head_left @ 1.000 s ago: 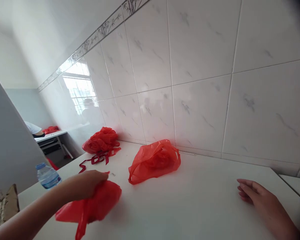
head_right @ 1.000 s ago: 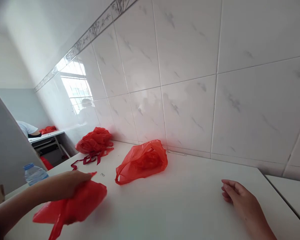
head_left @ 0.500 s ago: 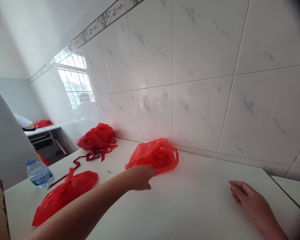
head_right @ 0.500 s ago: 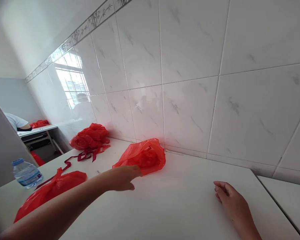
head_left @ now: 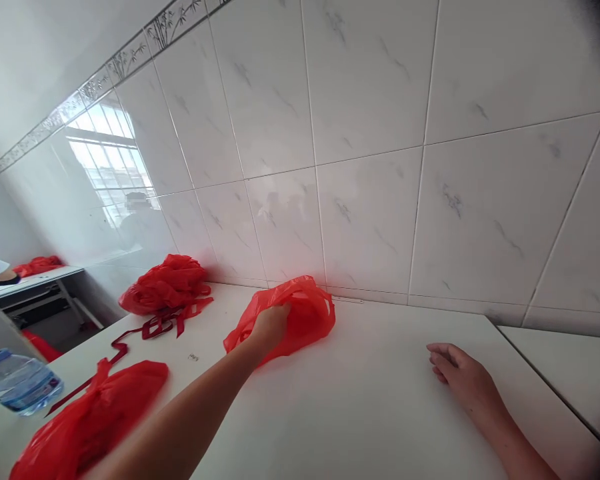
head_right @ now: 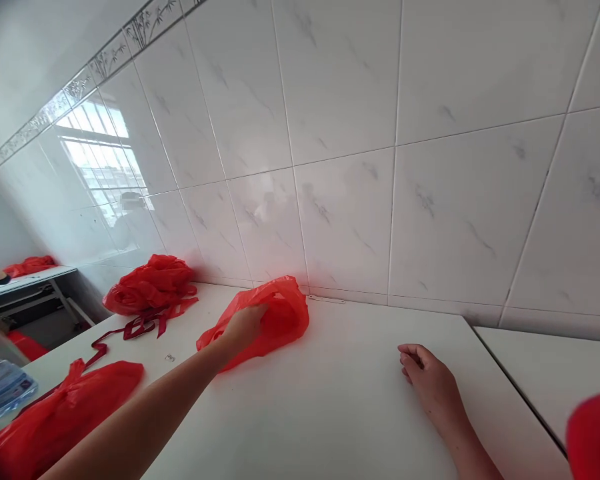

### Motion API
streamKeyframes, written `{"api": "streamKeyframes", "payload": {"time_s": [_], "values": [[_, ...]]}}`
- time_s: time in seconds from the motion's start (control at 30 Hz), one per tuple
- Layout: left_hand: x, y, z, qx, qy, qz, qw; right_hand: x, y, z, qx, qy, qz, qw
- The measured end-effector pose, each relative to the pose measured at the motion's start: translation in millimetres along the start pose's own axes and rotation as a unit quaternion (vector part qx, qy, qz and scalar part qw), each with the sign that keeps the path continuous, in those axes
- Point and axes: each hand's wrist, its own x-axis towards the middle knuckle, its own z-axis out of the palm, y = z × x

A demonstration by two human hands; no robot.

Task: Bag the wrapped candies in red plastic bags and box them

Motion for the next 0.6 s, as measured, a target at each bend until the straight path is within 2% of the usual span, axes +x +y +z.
{"api": "streamKeyframes", "payload": {"time_s": [0.1, 0.23, 0.3, 0.4, 0.5, 0.6], "values": [[-10, 5, -11, 0.103, 0.006, 0.096, 0.99, 1, 1, 0, -0.007, 0.009, -0.013, 1.0], [-41, 5, -19, 0.187, 0.036, 0.189, 0.963, -4, -4, 3, -0.059, 0.021, -0.021, 0.998], [-58, 4, -13, 0.21, 0.049, 0.222, 0.951, -15, -15, 9, -0.1, 0.03, -0.044, 0.994], [-76, 4, 5, 0.224, 0.049, 0.257, 0.939, -44, -38, 33, -0.102, 0.03, -0.129, 0.986], [-83, 10, 24, 0.23, 0.036, 0.274, 0.933, -81, -58, 70, -0.002, -0.066, -0.196, 0.978], [-86, 18, 30, 0.23, -0.006, 0.266, 0.936, -108, -67, 104, 0.051, -0.171, -0.175, 0.968]]}}
